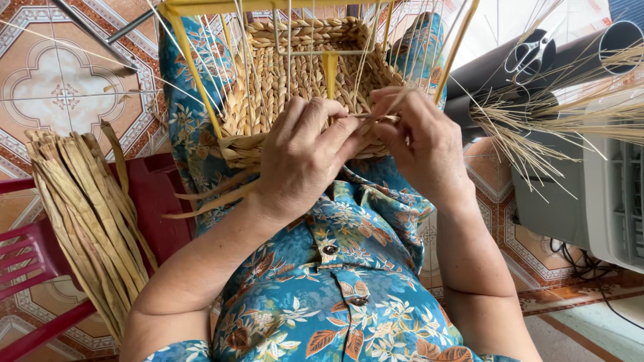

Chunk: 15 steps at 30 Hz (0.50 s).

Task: The person weaves a basket using dried palm leaves on a yellow metal frame. They interlace the leaves through vertical spokes, occasionally using a metal rod to tighten the weave and scissors to trim excess material.

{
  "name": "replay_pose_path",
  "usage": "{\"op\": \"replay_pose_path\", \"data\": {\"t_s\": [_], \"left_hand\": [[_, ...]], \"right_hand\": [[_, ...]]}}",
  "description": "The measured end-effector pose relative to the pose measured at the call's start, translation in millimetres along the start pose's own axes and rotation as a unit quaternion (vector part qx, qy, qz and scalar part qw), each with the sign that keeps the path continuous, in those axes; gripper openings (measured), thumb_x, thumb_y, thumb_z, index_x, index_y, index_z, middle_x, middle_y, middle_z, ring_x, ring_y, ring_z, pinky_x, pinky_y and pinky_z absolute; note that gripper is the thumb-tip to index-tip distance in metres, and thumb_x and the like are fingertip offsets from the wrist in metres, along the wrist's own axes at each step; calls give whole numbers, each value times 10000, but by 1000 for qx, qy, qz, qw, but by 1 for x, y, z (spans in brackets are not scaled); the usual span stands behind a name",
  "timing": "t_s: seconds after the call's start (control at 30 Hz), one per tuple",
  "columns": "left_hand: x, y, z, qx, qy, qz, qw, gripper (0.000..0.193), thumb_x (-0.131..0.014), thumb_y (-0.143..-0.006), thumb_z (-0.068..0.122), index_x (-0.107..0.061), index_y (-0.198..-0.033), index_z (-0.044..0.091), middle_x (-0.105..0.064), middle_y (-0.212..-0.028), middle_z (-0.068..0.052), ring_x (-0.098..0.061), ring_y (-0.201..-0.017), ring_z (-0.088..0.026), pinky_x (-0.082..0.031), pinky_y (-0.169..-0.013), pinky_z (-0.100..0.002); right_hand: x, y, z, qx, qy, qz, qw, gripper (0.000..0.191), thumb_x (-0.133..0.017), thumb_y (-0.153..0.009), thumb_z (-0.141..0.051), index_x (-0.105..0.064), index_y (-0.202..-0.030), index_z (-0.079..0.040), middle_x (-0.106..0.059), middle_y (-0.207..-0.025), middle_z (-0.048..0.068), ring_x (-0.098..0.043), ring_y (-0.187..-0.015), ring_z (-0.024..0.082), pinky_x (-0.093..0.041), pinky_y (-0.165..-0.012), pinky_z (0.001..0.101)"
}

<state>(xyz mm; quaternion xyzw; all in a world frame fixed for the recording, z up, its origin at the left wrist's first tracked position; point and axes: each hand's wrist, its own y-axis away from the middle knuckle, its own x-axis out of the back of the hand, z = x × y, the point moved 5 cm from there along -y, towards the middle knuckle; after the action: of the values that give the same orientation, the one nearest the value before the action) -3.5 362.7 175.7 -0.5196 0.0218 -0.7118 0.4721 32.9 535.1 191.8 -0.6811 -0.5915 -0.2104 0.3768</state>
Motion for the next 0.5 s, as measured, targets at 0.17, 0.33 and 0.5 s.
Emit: {"op": "replay_pose_path", "data": {"t_s": [0.17,0.33,0.5], "left_hand": [[-3,-4,4,30,26,-7,999,556,-868,-774,195,-650,-1248,3,-596,-997,-82,-594,-910,-237,-545,-756,-367],[-9,-16,-4,78,41,-132,987,244,-835,-920,172,-616,-990,86,-582,-940,-48,-605,-887,-209,-549,-695,-365],[11,-10,4,16,-44,-39,998,259,-816,-890,158,-599,-985,54,-537,-931,-80,-564,-889,-229,-550,-750,-382]], "right_hand": [[-6,4,14,-6,-89,41,995,124,-676,-1040,94,-598,-1074,3,-724,-1014,77,-735,-884,113,-588,-759,252],[-8,10,18,10,-104,31,994,138,-677,-1029,97,-568,-1021,13,-714,-999,84,-743,-879,107,-586,-765,244],[-4,4,20,-5,-122,27,992,142,-704,-1038,88,-584,-1017,14,-713,-1016,90,-695,-872,121,-576,-760,244]]}}
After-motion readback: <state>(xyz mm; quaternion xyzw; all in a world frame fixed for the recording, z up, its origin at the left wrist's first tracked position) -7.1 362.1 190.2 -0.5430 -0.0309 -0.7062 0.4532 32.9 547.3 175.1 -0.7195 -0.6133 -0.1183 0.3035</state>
